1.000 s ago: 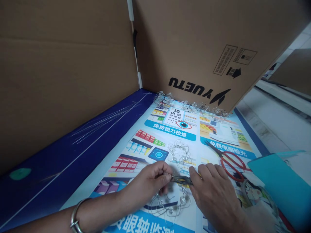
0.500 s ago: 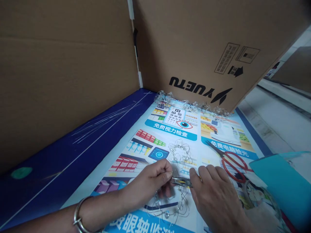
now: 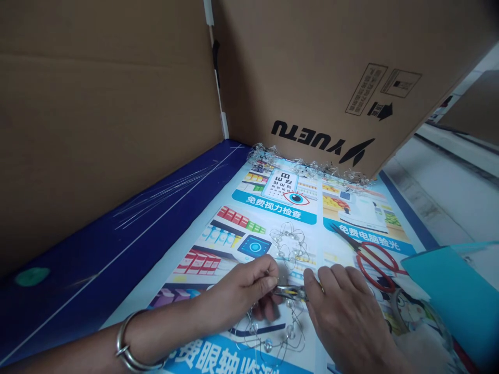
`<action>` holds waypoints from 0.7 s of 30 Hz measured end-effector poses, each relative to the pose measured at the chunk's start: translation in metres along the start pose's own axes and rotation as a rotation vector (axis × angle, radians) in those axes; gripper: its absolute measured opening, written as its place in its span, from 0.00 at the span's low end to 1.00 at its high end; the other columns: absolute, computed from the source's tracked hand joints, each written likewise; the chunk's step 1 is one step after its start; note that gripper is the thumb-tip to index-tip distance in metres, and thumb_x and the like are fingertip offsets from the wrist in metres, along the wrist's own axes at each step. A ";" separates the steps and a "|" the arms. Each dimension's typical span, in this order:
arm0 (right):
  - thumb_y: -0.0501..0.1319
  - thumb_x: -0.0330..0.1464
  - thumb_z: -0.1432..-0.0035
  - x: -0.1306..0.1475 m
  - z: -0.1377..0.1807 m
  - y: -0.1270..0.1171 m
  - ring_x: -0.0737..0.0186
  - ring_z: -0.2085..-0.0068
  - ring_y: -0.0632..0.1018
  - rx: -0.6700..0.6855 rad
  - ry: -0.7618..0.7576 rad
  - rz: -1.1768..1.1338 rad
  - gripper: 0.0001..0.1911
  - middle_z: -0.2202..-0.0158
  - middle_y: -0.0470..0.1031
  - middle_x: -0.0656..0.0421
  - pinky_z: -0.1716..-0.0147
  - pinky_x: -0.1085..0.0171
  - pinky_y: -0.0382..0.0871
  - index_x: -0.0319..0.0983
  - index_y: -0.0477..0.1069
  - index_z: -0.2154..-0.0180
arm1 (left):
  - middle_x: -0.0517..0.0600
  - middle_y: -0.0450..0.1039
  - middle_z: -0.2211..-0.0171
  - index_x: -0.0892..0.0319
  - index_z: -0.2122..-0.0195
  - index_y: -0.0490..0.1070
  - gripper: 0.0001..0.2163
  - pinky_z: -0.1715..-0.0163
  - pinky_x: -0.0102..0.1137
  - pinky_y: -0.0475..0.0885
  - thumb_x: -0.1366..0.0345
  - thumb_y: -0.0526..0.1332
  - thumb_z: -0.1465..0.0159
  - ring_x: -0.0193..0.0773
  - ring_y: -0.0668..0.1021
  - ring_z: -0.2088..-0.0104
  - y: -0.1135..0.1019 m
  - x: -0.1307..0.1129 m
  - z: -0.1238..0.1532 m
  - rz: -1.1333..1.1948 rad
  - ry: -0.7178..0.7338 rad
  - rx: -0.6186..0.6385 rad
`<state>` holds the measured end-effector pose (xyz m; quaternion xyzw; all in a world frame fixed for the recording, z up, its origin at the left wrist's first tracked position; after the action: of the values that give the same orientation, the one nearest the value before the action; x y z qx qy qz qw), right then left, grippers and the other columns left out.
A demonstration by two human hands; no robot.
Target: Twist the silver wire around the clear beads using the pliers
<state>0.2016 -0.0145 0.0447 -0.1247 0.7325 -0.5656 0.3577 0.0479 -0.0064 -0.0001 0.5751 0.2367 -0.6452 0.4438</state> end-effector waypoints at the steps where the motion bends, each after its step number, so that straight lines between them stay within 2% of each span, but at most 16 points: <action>1: 0.54 0.28 0.46 0.000 -0.001 0.000 0.54 0.66 0.65 -0.008 -0.020 0.005 0.15 0.69 0.66 0.54 0.65 0.54 0.55 0.36 0.68 0.55 | 0.48 0.71 0.71 0.60 0.67 0.58 0.09 0.78 0.24 0.64 0.59 0.51 0.35 0.32 0.75 0.74 0.000 0.000 0.000 -0.012 -0.005 0.013; 7: 0.54 0.27 0.46 -0.002 -0.004 0.001 0.55 0.66 0.65 -0.044 -0.084 0.025 0.15 0.70 0.65 0.55 0.64 0.54 0.55 0.36 0.68 0.55 | 0.48 0.70 0.70 0.59 0.67 0.57 0.08 0.80 0.23 0.62 0.60 0.50 0.34 0.32 0.75 0.75 -0.002 -0.003 0.002 -0.062 -0.007 0.093; 14: 0.55 0.27 0.47 -0.001 -0.003 -0.001 0.55 0.67 0.64 -0.041 -0.107 0.039 0.13 0.71 0.64 0.56 0.65 0.55 0.55 0.37 0.69 0.58 | 0.46 0.71 0.70 0.59 0.68 0.57 0.08 0.80 0.23 0.60 0.63 0.47 0.33 0.26 0.67 0.80 -0.005 -0.011 0.003 -0.310 0.090 0.131; 21: 0.55 0.26 0.47 -0.001 -0.004 -0.006 0.56 0.68 0.64 -0.062 -0.145 0.057 0.11 0.71 0.64 0.57 0.65 0.56 0.55 0.37 0.68 0.60 | 0.46 0.71 0.70 0.58 0.69 0.56 0.08 0.80 0.22 0.61 0.64 0.45 0.33 0.26 0.66 0.80 -0.005 -0.016 0.004 -0.479 0.066 0.186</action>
<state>0.1984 -0.0134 0.0507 -0.1554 0.7249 -0.5218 0.4219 0.0410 -0.0025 0.0151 0.5618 0.3203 -0.7317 0.2154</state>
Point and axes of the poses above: each hand's wrist, its own z-axis away from the middle knuckle, its own y-axis out of the palm, x = y × z, the point moved 4 cm from there along -z, towards the middle knuckle
